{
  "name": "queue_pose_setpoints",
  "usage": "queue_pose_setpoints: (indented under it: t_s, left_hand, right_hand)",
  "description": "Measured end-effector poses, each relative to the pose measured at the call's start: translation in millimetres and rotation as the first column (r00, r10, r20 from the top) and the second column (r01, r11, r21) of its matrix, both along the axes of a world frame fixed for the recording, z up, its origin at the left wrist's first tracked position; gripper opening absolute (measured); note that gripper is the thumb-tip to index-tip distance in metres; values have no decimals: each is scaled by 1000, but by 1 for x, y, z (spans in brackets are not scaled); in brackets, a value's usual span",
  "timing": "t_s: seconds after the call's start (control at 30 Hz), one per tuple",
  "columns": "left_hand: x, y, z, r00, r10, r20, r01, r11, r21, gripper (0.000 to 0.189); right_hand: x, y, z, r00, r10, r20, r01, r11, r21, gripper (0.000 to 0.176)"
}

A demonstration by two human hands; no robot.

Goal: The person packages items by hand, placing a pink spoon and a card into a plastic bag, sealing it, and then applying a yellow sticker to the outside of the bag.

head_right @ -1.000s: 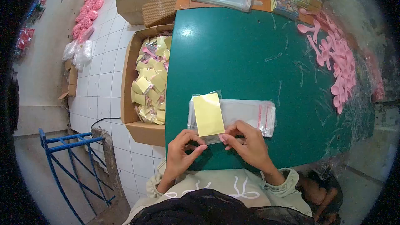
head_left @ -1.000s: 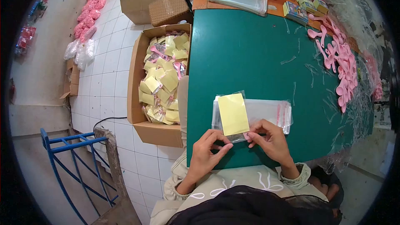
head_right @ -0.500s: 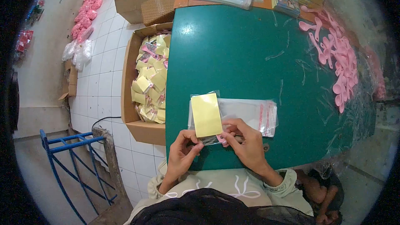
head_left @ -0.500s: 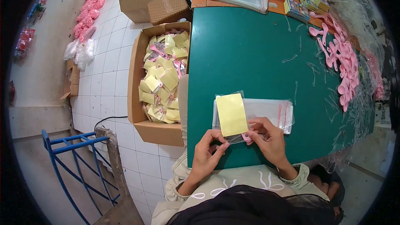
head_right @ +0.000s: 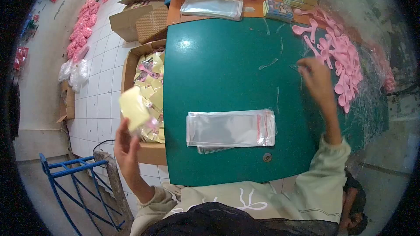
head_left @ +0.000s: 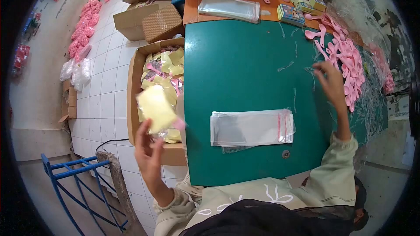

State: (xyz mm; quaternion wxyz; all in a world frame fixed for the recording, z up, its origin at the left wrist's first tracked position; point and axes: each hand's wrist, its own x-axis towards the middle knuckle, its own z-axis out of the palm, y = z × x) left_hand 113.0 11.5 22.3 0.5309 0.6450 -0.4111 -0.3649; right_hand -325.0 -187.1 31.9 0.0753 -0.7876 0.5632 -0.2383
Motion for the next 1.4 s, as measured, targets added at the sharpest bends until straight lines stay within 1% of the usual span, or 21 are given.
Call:
queue_pose_setpoints:
  t_s: [0.07, 0.13, 0.23, 0.37, 0.47, 0.57, 0.6, 0.7, 0.8, 0.9, 0.97, 1.03, 1.07, 1.1, 1.13, 1.17, 1.2, 1.27, 1.33, 1.37, 1.4]
  left_hand:
    - [20, -3, -14, 964, 124, 234, -135, 990, 31, 52]
    - [31, -1, -19, 876, 222, 428, -299, 947, 121, 50]
    - [37, 13, -30, 936, 210, 284, -233, 971, 50, 46]
    - [35, 17, -29, 955, 63, 289, -110, 983, 147, 45]
    - [31, 12, -25, 951, 72, 300, -114, 986, 125, 45]
    - [28, -2, -15, 955, 32, 296, -64, 993, 101, 45]
    - [25, -9, -10, 964, -5, 266, -20, 996, 91, 45]
    - [7, -37, 18, 941, -130, 313, 131, 991, 18, 43]
    - [-17, -58, 41, 877, -182, 445, 243, 966, -84, 42]
    - [-33, -64, 54, 843, -207, 497, 318, 936, -149, 40]
    - [-37, -64, 56, 826, -244, 508, 359, 923, -140, 39]
    - [-38, -61, 50, 834, -271, 480, 367, 923, -115, 39]
    - [-37, -59, 46, 836, -290, 466, 374, 923, -97, 39]
    - [-37, -60, 45, 837, -306, 453, 382, 921, -83, 39]
    - [-36, -61, 44, 839, -304, 452, 378, 922, -81, 39]
    - [-37, -59, 43, 846, -296, 444, 364, 928, -75, 38]
    - [-37, -54, 41, 850, -296, 436, 353, 934, -55, 38]
    - [-36, -53, 39, 848, -318, 424, 371, 927, -46, 38]
    - [-40, -57, 39, 853, -339, 397, 391, 919, -56, 36]
    - [-44, -58, 39, 857, -349, 379, 397, 916, -56, 34]
    - [-49, -60, 39, 860, -358, 363, 404, 913, -57, 32]
  right_hand:
    - [-50, -51, -22, 993, -121, -20, 120, 992, -28, 14]
    - [-90, -89, -37, 963, -174, -207, 155, 982, -103, 16]
    - [-112, -108, -47, 920, -211, -329, 226, 974, 7, 19]
    - [-107, -107, -45, 927, -208, -313, 241, 968, 70, 20]
    - [-110, -97, -30, 962, -255, -98, 258, 966, 22, 17]
    - [-81, -72, -2, 925, -183, 334, 107, 966, 234, 24]
    - [-75, -66, 5, 912, -143, 384, 19, 951, 309, 20]
    - [-55, -55, 20, 992, -121, -22, 122, 984, 126, 19]
    - [-90, -74, -1, 892, -166, -421, 65, 967, -245, 28]
    - [-102, -75, 4, 849, -223, -480, 168, 974, -155, 32]
    - [-113, -87, 6, 964, -152, -219, 176, 980, 94, 30]
    - [-140, -93, 1, 987, -143, 68, 110, 930, 352, 30]
    - [-177, -103, -31, 818, -215, -534, 154, 976, -157, 30]
    - [-170, -90, -25, 947, -194, -256, 216, 975, 61, 28]
    - [-147, -75, -3, 976, -212, 48, 192, 943, 271, 26]
    - [-134, -69, 10, 905, -263, 333, 87, 884, 460, 24]
    - [-129, -66, 12, 876, -280, 392, 68, 877, 476, 24]
    - [-118, -56, 14, 951, -195, 241, 99, 927, 362, 26]
    - [-84, -39, 25, 919, -121, 375, -14, 942, 336, 29]
    - [-61, -25, 26, 810, -94, 579, -145, 925, 352, 31]
    - [-41, -15, 28, 806, -100, 583, -164, 909, 383, 30]
